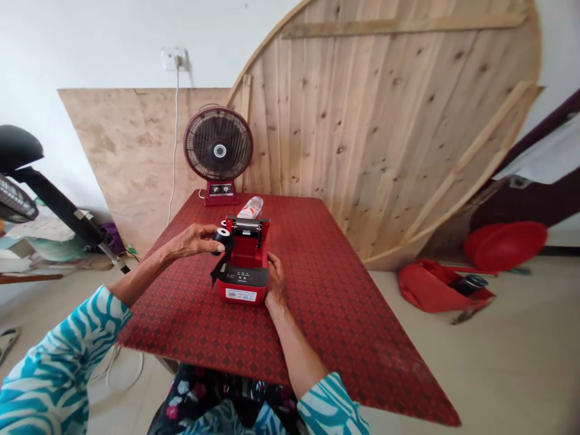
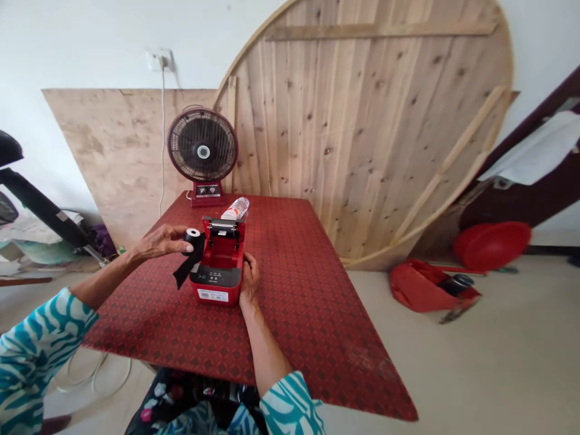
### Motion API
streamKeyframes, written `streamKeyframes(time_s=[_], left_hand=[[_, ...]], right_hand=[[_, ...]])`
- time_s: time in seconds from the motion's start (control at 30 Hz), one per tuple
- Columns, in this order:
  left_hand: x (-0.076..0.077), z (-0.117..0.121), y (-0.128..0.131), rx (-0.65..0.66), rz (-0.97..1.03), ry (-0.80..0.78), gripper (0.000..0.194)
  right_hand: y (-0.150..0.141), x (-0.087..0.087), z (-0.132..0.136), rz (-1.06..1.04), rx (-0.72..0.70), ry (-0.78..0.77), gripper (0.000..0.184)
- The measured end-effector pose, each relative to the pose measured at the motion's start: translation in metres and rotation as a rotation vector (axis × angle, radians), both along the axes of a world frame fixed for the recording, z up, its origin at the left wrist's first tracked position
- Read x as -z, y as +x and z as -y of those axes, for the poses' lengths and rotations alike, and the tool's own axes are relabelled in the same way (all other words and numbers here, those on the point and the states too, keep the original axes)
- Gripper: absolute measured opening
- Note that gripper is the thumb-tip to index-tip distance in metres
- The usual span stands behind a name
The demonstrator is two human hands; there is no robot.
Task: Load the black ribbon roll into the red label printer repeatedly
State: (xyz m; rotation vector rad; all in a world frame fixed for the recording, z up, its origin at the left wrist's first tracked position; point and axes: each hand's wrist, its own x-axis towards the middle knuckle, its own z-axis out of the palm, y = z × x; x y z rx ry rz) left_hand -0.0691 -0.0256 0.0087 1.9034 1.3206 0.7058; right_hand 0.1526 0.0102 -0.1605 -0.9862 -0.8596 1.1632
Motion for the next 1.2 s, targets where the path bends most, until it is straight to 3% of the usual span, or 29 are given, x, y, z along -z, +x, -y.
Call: streamKeyframes(time_s=[0.17, 0.4, 0.6, 0.73, 0.87, 0.97, 1.1, 1.2], left_hand=[[0.0, -0.006, 0.043, 0.118, -0.361, 0.153, 0.037], [0.012, -0.019, 0.077, 0.116, -0.885, 0.243, 0.033], [0.008, -0.029, 0.084, 0.218, -1.099, 0.31, 0.034], [0.016, -0.036, 0.087, 0.24, -1.185, 0.328, 0.028], [0.028, -0.044, 0.089, 0.234, -1.183, 0.373, 0.022], [0.03, -0.049, 0.085, 0.269, -1.087, 0.312, 0.017], [0.02, -0.046, 0.07, 0.383, -0.7, 0.171, 0.027], [0.012, -0.029, 0.057, 0.338, -0.446, 0.121, 0.035]], right_hand=[[-0.002, 0.0, -0.001, -0.001, -0.011, 0.067, 0.035], [-0.005, -0.001, 0.0, 0.023, -0.005, 0.102, 0.033], [-0.006, 0.0, -0.001, 0.015, -0.013, 0.106, 0.033], [-0.006, 0.001, -0.001, 0.012, -0.01, 0.106, 0.032], [-0.006, -0.001, 0.0, 0.015, -0.007, 0.108, 0.032], [-0.005, -0.003, 0.001, 0.008, -0.011, 0.096, 0.032], [-0.003, -0.007, 0.003, 0.017, -0.012, 0.09, 0.032], [-0.003, -0.01, 0.005, 0.019, -0.004, 0.085, 0.032]])
